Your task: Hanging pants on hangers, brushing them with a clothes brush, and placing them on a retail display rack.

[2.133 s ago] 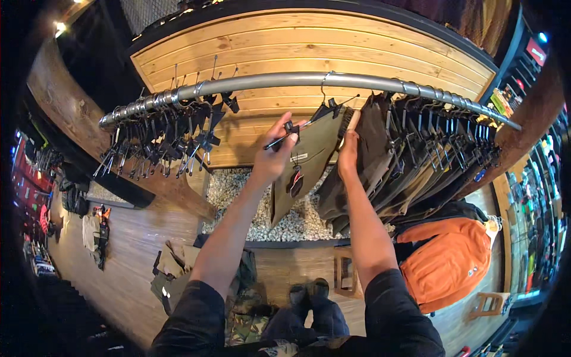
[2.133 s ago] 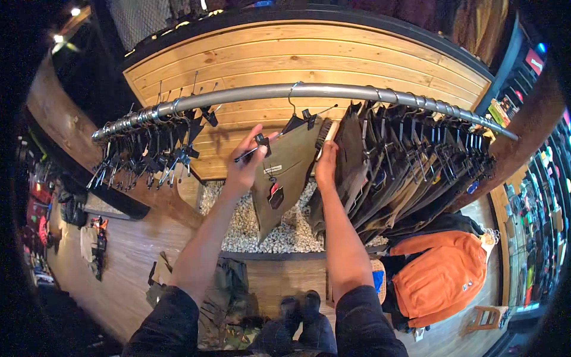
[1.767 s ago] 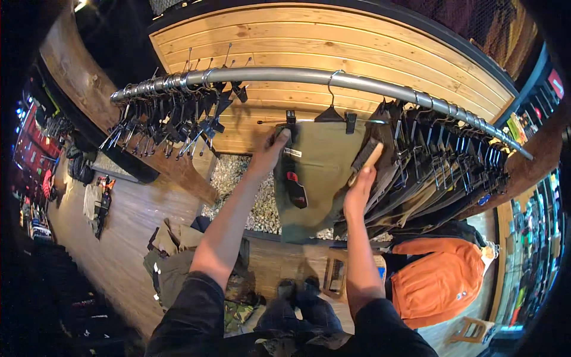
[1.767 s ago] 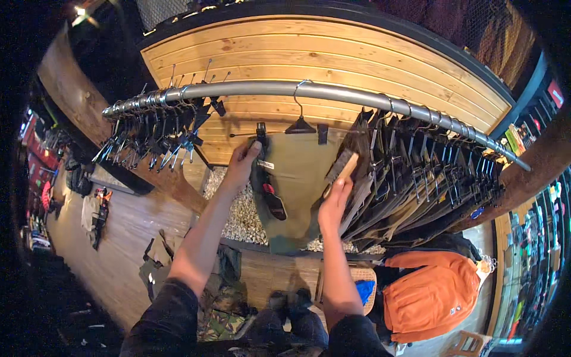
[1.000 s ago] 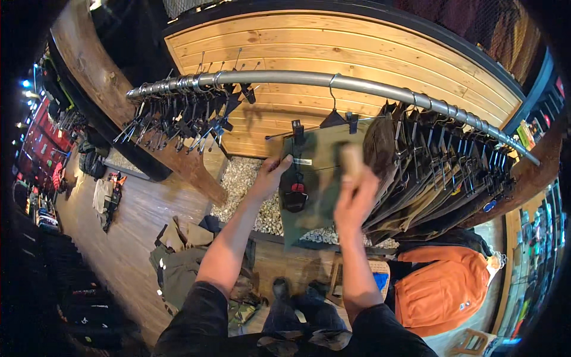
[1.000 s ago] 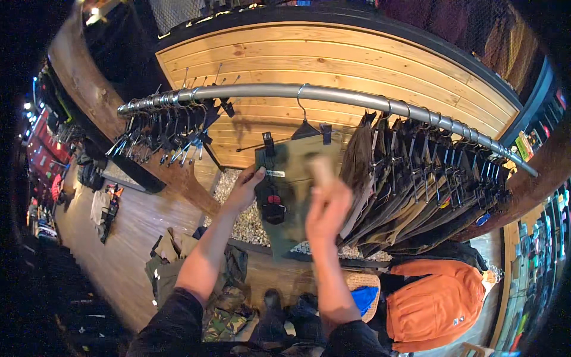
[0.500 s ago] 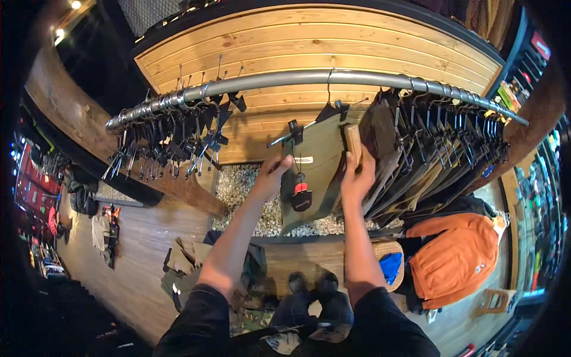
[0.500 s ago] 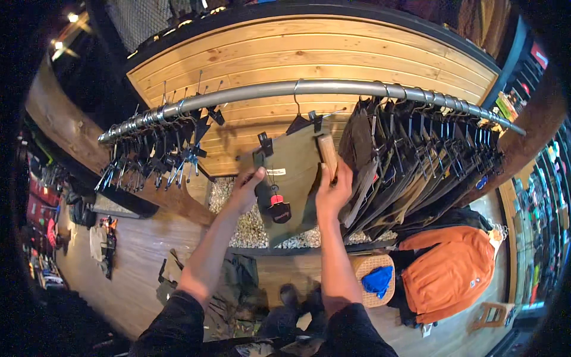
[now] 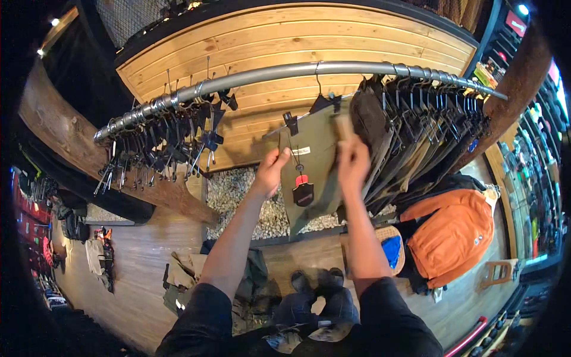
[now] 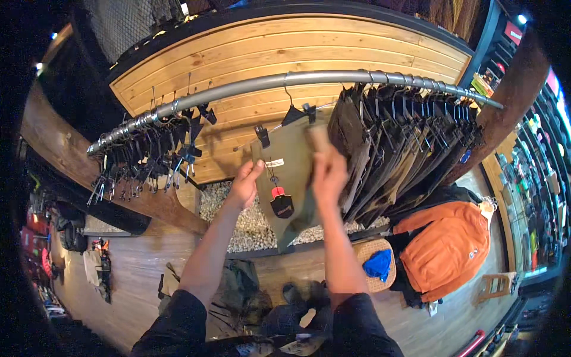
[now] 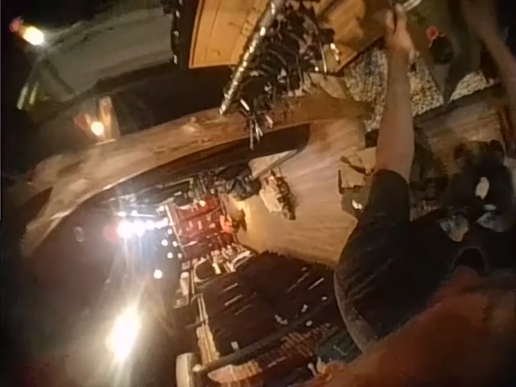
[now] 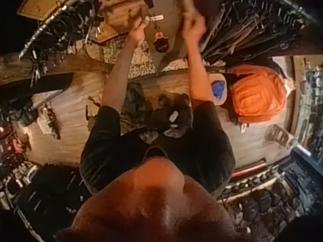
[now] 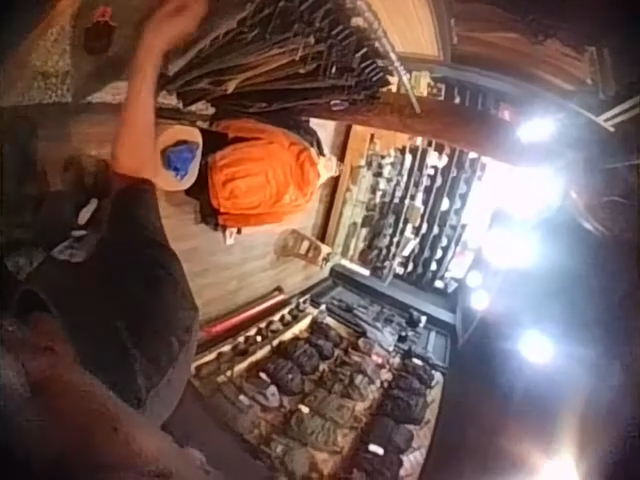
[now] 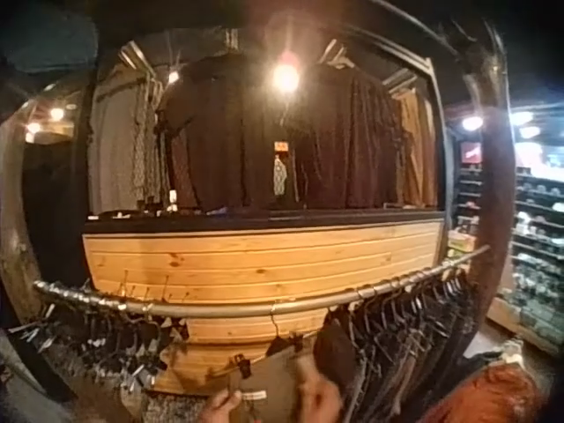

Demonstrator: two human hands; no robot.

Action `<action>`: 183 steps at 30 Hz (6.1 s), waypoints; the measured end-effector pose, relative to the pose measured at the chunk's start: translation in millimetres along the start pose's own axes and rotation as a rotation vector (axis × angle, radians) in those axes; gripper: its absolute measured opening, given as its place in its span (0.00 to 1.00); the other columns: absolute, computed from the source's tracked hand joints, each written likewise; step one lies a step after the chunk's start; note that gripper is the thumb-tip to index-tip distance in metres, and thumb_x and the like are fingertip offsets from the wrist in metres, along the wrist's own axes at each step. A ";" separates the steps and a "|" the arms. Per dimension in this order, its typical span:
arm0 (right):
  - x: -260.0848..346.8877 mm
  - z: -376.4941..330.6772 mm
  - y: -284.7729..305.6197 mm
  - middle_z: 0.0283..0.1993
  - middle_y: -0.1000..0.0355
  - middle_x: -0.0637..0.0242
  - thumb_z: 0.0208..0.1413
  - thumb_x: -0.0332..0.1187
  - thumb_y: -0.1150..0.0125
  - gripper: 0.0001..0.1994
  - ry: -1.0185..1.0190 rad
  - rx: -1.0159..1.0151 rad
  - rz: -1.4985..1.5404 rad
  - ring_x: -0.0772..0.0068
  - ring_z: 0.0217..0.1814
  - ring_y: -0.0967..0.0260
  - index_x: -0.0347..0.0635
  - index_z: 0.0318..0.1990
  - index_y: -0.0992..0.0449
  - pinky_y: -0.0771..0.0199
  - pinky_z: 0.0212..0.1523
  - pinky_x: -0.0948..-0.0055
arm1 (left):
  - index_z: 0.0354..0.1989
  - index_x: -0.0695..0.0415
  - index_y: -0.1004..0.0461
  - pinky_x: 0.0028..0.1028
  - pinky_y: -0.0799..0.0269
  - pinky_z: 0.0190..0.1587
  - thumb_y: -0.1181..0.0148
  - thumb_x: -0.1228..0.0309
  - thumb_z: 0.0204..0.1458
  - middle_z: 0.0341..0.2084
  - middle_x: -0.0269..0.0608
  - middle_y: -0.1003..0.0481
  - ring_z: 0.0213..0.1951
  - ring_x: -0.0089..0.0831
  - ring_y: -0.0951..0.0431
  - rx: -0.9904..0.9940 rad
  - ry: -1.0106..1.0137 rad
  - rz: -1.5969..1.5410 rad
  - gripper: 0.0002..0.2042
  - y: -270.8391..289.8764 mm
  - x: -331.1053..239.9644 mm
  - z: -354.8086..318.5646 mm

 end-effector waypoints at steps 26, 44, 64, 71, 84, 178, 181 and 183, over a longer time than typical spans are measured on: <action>-7.8 -115.6 -8.6 0.41 0.30 0.47 0.61 0.32 0.47 0.14 0.021 0.207 -0.021 0.53 0.43 0.31 0.30 0.49 0.30 0.32 0.46 0.65 | 0.49 0.52 0.29 0.32 0.29 0.48 0.42 0.54 0.57 0.42 0.30 0.25 0.44 0.25 0.25 -0.174 0.217 -0.204 0.18 20.3 66.6 -65.0; 17.5 -124.8 5.4 0.44 0.28 0.53 0.52 0.26 0.36 0.17 0.004 0.188 0.227 0.54 0.46 0.29 0.36 0.50 0.28 0.30 0.47 0.63 | 0.44 0.55 0.28 0.38 0.27 0.49 0.56 0.49 0.62 0.39 0.40 0.23 0.42 0.35 0.22 -0.030 0.207 -0.299 0.21 20.9 88.5 -58.9; -147.5 -84.6 15.1 0.38 0.24 0.57 0.61 0.37 0.43 0.19 -0.329 0.155 -0.023 0.66 0.38 0.28 0.32 0.54 0.29 0.30 0.44 0.70 | 0.35 0.53 0.28 0.29 0.23 0.29 0.43 0.60 0.52 0.24 0.37 0.24 0.24 0.31 0.22 -0.124 0.229 -0.223 0.10 72.6 74.6 -74.5; -61.5 -102.9 -32.9 0.38 0.24 0.53 0.58 0.38 0.40 0.19 -0.253 0.274 0.216 0.65 0.40 0.26 0.30 0.50 0.28 0.29 0.42 0.68 | 0.38 0.58 0.26 0.30 0.23 0.32 0.47 0.59 0.56 0.27 0.40 0.22 0.27 0.30 0.22 -0.196 0.328 -0.167 0.14 87.9 59.4 -89.6; -160.2 -243.9 -38.2 0.33 0.27 0.65 0.60 0.39 0.40 0.17 -0.753 0.416 0.108 0.81 0.36 0.35 0.33 0.47 0.27 0.33 0.38 0.78 | 0.47 0.58 0.28 0.29 0.27 0.46 0.44 0.75 0.56 0.41 0.38 0.23 0.39 0.27 0.24 -0.031 0.246 0.440 0.11 76.4 125.1 -84.4; 23.8 -21.0 10.5 0.35 0.27 0.56 0.55 0.40 0.41 0.18 -0.302 0.563 0.136 0.63 0.37 0.29 0.34 0.44 0.30 0.31 0.40 0.66 | 0.60 0.61 0.33 0.28 0.36 0.54 0.57 0.59 0.65 0.57 0.43 0.31 0.47 0.25 0.29 -0.244 -0.062 0.350 0.22 74.4 35.3 -59.6; 65.1 24.2 -14.3 0.37 0.27 0.51 0.55 0.45 0.39 0.23 -0.047 0.505 0.153 0.55 0.41 0.28 0.31 0.47 0.30 0.30 0.44 0.62 | 0.65 0.59 0.42 0.22 0.38 0.52 0.54 0.58 0.63 0.53 0.36 0.29 0.54 0.25 0.31 -0.163 -0.275 0.267 0.25 15.1 -50.3 -9.3; 112.8 42.5 -31.3 0.39 0.28 0.47 0.54 0.45 0.39 0.22 0.103 0.508 0.114 0.48 0.43 0.29 0.31 0.45 0.29 0.31 0.45 0.57 | 0.67 0.58 0.45 0.22 0.39 0.53 0.55 0.58 0.64 0.55 0.35 0.33 0.55 0.24 0.33 -0.241 -0.262 0.392 0.26 28.8 -73.6 23.5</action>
Point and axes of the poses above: each hand's wrist, its own z-axis towards the middle knuckle, its own y-axis out of the back of the hand, x = y × z, the point moved 9 cm from there along z, towards the middle knuckle
